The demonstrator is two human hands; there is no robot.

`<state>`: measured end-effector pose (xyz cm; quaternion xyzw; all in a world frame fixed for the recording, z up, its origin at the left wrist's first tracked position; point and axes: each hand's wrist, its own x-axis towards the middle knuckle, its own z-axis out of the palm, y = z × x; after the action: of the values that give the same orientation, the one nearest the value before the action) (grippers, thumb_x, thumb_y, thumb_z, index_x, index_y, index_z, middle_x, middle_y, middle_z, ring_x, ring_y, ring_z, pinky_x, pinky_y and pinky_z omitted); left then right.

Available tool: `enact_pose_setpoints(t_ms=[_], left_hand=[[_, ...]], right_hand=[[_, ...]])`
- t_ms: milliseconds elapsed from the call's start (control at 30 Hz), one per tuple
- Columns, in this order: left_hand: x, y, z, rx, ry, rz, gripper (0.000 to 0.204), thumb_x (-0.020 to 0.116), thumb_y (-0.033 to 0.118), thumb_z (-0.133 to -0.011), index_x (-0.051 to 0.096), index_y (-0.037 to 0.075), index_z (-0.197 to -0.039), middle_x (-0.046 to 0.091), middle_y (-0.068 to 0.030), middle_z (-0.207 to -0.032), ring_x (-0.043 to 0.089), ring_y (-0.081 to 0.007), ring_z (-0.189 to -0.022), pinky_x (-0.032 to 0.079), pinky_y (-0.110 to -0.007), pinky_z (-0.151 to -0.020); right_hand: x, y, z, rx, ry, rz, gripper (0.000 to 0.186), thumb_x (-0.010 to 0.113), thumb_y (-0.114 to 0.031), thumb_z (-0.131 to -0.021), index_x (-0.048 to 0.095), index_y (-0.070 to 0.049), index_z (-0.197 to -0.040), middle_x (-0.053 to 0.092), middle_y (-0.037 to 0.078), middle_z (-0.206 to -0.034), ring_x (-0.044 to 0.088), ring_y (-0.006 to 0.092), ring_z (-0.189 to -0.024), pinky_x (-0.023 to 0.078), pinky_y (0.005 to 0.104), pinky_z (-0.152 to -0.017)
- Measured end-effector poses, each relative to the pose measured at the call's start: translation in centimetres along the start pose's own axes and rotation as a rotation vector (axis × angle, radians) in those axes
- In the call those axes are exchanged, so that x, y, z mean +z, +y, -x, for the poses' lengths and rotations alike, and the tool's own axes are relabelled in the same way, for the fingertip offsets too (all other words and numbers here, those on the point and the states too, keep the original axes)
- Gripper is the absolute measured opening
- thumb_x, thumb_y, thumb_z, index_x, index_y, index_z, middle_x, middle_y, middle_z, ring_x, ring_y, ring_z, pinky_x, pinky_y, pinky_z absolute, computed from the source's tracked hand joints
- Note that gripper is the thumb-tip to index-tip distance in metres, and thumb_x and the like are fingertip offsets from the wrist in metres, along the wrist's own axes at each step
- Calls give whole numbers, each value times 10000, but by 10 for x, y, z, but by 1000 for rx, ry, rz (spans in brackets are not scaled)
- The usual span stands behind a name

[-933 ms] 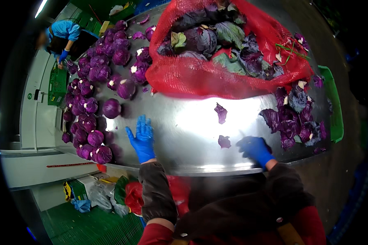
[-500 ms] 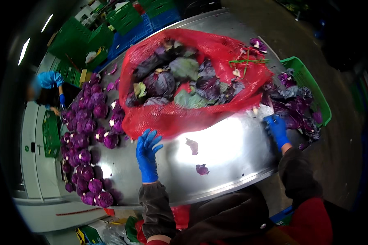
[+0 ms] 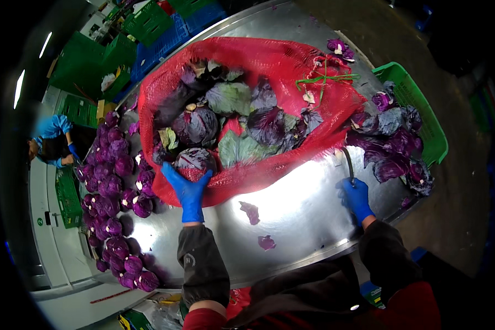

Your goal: The person trims red cabbage by cutting away the outer leaves and stalks with a knife.

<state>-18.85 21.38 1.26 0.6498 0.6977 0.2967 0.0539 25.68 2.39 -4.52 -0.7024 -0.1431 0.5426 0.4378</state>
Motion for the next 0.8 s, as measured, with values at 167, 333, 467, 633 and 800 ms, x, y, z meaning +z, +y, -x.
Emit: enact_pose_setpoints(t_ms=[167, 333, 467, 633, 800], left_hand=[[-8, -9, 72, -331, -161, 472, 1317, 915, 252, -627, -1, 8, -1541, 132, -231, -1586, 171, -313, -1469, 179, -405, -1198], [2, -27, 84, -56, 117, 18, 1128, 799, 88, -655, 107, 32, -1543, 231, -248, -1556, 272, -375, -1435, 211, -445, -1179], [-13, 21, 79, 329, 37, -211, 850, 660, 30, -701, 338, 57, -1487, 319, -220, -1531, 327, -404, -1406, 249, -498, -1149], [-16, -26, 108, 560, -105, -74, 494, 610, -11, -726, 642, 77, -1211, 650, -145, -1213, 616, -362, -1064, 478, -430, -893], [-19, -66, 110, -36, -101, 253, 217, 651, 57, -815, 693, 51, -1028, 706, -103, -904, 642, -215, -783, 508, -347, -708]], right_hand=[[35, -12, 15, -282, 17, 84, 115, 625, -123, -917, 715, -51, -920, 701, 12, -834, 611, 72, -679, 508, 229, -639], [196, -112, 43, -658, -470, 139, 203, 667, -76, -900, 665, -15, -1095, 712, 81, -958, 658, 109, -814, 522, 256, -736], [302, -131, 23, -805, -551, 360, 518, 716, -308, -862, 559, -63, -1291, 652, 156, -1180, 645, 267, -1049, 512, 351, -884], [379, -119, 16, -682, -497, 759, 953, 747, -571, -731, 374, -86, -1462, 573, 240, -1304, 574, 412, -1166, 470, 449, -967], [364, -89, 26, -612, -630, 720, 1098, 812, -502, -681, 251, -66, -1519, 526, 264, -1351, 549, 398, -1214, 447, 422, -1004]])
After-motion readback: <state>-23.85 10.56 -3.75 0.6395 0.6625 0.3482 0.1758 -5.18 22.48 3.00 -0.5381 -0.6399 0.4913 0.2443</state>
